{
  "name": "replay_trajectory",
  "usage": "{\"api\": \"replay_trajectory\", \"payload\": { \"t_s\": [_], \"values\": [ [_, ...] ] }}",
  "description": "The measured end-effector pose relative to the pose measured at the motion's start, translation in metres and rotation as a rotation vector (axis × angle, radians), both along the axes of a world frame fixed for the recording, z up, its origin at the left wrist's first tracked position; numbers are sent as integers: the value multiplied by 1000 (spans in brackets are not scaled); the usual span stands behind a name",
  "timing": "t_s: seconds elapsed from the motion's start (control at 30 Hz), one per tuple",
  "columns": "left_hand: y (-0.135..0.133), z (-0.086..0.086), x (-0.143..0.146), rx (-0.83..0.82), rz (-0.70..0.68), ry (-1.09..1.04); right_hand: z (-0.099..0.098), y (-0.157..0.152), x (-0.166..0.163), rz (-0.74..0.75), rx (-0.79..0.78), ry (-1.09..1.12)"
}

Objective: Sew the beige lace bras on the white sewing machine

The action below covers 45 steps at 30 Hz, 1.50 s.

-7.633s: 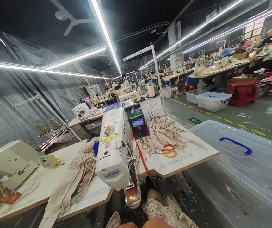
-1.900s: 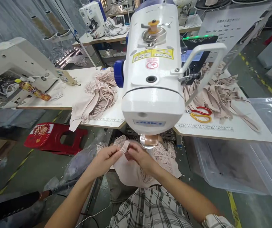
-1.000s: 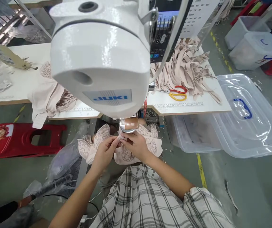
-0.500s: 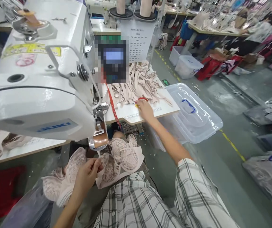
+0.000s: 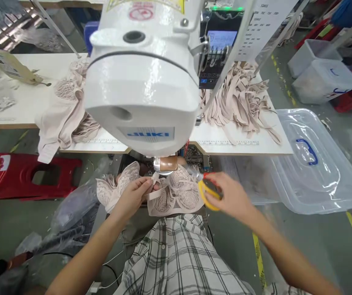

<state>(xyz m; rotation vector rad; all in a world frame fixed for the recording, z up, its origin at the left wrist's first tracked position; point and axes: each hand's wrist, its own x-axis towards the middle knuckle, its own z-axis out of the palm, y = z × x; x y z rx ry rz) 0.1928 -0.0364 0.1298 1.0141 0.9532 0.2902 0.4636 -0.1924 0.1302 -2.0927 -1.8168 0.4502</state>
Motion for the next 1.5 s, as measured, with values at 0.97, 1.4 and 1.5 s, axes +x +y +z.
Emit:
{"api": "replay_trajectory", "payload": {
  "t_s": [0.97, 1.4, 1.5],
  "values": [
    [11, 12, -5, 220, -158, 112, -21, 26, -94, 76, 171, 408],
    [18, 10, -13, 342, -165, 195, -25, 39, -96, 39, 35, 490],
    [18, 9, -14, 344, -140, 210, -24, 32, -93, 36, 29, 486]
  ]
}}
